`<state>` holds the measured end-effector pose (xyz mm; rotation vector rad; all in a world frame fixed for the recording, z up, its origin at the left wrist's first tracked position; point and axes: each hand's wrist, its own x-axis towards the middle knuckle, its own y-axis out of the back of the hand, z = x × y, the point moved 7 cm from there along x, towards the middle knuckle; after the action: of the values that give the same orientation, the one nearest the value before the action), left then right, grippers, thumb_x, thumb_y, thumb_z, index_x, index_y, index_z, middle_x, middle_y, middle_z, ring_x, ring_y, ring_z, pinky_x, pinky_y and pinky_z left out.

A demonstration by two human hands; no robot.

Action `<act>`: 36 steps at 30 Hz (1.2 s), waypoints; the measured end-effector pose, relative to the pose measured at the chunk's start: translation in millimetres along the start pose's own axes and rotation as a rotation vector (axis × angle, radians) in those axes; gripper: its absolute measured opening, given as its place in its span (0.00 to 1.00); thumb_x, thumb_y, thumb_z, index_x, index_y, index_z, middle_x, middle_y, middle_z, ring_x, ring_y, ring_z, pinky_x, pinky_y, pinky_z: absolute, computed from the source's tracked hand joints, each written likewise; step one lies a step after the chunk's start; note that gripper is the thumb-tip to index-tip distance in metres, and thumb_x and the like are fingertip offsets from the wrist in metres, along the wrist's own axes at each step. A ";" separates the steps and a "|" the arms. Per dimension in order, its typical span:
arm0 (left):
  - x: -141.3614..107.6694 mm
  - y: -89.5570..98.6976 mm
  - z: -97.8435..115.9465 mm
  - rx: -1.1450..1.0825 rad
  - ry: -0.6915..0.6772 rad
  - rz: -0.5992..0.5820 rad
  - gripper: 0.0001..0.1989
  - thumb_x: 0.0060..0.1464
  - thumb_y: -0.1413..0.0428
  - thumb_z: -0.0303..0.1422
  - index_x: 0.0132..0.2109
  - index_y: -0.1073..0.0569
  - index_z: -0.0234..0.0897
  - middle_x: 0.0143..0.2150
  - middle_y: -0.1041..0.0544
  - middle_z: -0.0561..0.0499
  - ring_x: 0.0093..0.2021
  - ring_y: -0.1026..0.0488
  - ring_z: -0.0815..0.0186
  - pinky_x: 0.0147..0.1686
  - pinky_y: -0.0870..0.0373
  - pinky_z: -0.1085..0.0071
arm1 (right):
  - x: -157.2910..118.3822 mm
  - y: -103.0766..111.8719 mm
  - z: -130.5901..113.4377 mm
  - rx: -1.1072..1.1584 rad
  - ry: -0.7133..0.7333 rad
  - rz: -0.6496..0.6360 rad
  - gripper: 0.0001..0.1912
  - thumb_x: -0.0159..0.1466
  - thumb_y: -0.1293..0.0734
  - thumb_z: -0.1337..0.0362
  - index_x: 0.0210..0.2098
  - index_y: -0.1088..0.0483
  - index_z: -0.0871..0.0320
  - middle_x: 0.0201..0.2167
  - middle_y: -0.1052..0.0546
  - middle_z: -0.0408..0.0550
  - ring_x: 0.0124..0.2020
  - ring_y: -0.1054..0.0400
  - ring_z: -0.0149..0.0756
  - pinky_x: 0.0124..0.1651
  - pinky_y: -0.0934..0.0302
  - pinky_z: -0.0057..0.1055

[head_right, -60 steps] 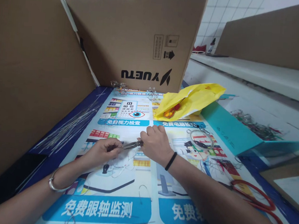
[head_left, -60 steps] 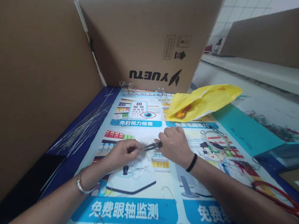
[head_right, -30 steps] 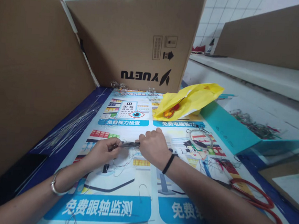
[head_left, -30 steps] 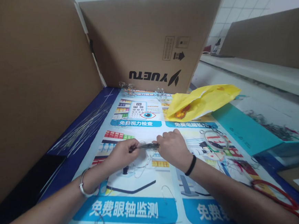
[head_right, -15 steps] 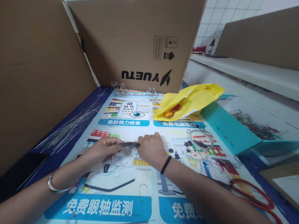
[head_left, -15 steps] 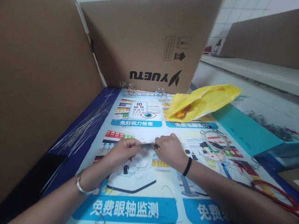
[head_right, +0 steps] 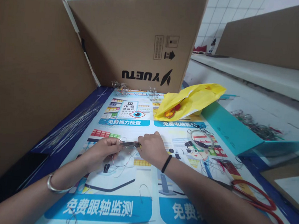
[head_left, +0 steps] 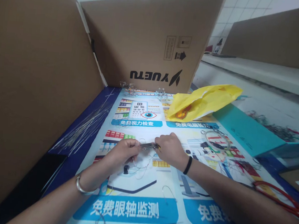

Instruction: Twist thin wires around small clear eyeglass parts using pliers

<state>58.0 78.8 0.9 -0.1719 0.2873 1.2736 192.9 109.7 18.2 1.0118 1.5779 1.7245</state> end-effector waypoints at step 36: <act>2.7 3.4 6.3 0.407 -0.149 0.105 0.06 0.46 0.50 0.31 0.24 0.33 0.36 0.16 0.36 0.58 0.15 0.41 0.74 0.16 0.47 0.78 | 1.6 17.2 0.8 -0.209 0.120 0.059 0.09 0.58 0.39 0.62 0.31 0.29 0.59 0.30 0.29 0.53 0.36 0.38 0.42 0.38 0.59 0.37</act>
<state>56.1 84.1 6.2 0.2876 0.4240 1.2976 193.9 109.2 35.4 0.8740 1.4145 1.9764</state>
